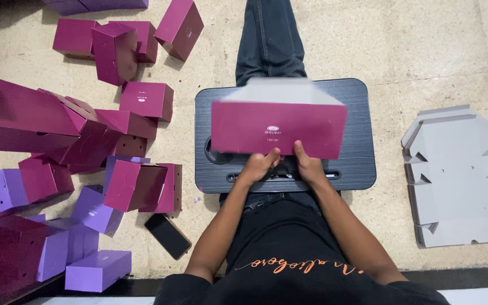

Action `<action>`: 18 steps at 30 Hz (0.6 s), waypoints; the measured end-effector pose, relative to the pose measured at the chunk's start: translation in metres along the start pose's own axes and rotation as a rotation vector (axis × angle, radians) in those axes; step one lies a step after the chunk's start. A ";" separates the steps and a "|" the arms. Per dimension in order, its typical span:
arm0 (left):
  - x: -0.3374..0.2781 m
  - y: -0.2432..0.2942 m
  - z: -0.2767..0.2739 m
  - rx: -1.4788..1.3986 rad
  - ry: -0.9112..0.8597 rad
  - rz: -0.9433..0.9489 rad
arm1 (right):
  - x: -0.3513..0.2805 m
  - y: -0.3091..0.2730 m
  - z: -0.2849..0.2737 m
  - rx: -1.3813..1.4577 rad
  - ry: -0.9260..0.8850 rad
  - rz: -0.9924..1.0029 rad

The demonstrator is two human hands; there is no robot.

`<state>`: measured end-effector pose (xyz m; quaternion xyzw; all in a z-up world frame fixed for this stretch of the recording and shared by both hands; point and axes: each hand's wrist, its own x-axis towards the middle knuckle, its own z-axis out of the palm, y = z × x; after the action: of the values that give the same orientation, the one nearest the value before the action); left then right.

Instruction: Fold a cardboard cutout into a box on a lap desk.

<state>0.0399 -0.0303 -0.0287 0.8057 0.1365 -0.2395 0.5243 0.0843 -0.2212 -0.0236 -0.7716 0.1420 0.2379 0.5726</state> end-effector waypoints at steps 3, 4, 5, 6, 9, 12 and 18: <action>0.015 0.003 0.012 -0.695 0.062 0.466 | 0.019 0.021 -0.005 -0.236 -0.146 0.179; 0.014 0.006 0.011 -0.696 0.062 0.467 | 0.017 0.017 -0.005 -0.236 -0.146 0.179; 0.012 0.010 0.010 -0.783 0.031 0.527 | 0.014 0.013 -0.005 -0.171 -0.203 0.094; 0.010 0.013 0.009 -0.869 0.000 0.586 | 0.011 0.010 -0.005 -0.104 -0.261 0.010; 0.012 0.012 0.006 -0.917 0.002 0.627 | -0.042 -0.099 -0.008 -0.220 -0.191 0.069; 0.012 0.012 0.005 -0.906 -0.004 0.609 | 0.011 -0.004 -0.006 -0.233 -0.197 0.175; -0.038 -0.003 -0.039 -0.789 0.022 0.475 | 0.016 0.005 -0.005 0.239 -0.251 -0.118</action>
<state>0.0154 0.0073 0.0019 0.5558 0.0343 -0.0337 0.8300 0.0962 -0.2269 -0.0354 -0.6693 0.0509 0.2797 0.6865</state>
